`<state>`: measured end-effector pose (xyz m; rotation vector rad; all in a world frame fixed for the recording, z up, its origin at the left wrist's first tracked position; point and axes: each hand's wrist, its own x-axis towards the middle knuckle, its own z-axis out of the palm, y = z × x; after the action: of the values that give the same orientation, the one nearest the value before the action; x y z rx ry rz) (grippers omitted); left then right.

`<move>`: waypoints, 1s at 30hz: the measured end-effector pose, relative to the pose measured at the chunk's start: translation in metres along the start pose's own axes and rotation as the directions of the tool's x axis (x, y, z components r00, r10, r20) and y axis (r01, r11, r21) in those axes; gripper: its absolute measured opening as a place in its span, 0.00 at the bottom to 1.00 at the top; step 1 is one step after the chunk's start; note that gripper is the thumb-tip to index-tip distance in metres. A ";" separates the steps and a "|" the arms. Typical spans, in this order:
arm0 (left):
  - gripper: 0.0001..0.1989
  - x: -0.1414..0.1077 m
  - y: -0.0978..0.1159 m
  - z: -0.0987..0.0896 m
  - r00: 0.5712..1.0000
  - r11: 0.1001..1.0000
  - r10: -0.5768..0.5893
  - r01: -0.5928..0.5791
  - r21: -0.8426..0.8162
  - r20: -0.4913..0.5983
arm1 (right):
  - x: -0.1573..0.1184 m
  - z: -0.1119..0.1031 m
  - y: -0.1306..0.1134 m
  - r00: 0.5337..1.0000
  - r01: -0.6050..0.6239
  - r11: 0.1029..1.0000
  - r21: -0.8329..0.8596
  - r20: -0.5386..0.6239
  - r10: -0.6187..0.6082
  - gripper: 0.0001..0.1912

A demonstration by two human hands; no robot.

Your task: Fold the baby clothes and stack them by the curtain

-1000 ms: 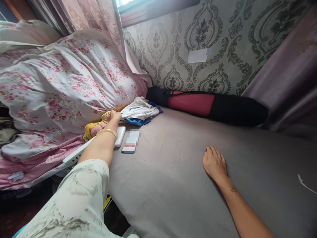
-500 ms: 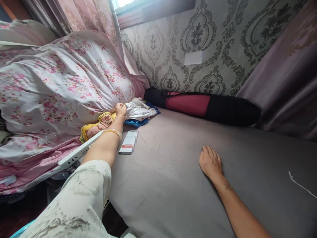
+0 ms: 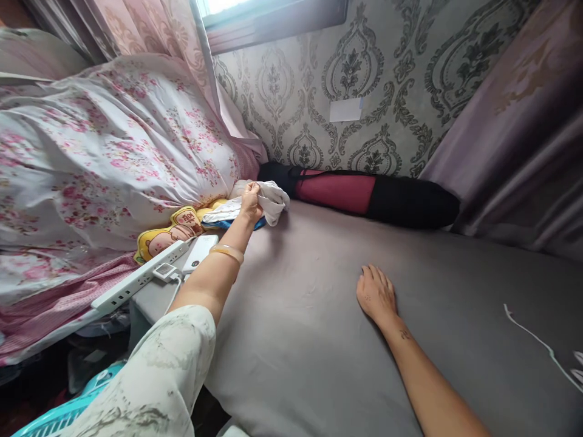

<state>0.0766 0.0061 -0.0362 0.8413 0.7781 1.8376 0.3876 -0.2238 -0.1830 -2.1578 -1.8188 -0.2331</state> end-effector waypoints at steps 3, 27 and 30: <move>0.08 -0.026 -0.012 0.017 0.993 0.991 -0.097 0.102 -0.082 0.061 | 0.000 -0.001 0.000 1.000 -0.011 1.000 0.006 0.018 0.010 0.25; 0.16 -0.221 -0.072 0.102 0.758 0.869 -0.485 0.474 0.143 0.437 | 0.009 -0.045 -0.004 0.935 0.215 0.732 0.647 -0.353 0.038 0.19; 0.17 -0.224 -0.080 0.098 0.765 0.869 -0.493 0.452 0.199 0.415 | 0.009 -0.044 -0.001 0.937 0.208 0.707 0.676 -0.346 0.055 0.17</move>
<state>0.2676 -0.1566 -0.0940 0.9780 0.6894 1.0999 0.3918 -0.2297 -0.1387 -1.3926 -1.4588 0.0733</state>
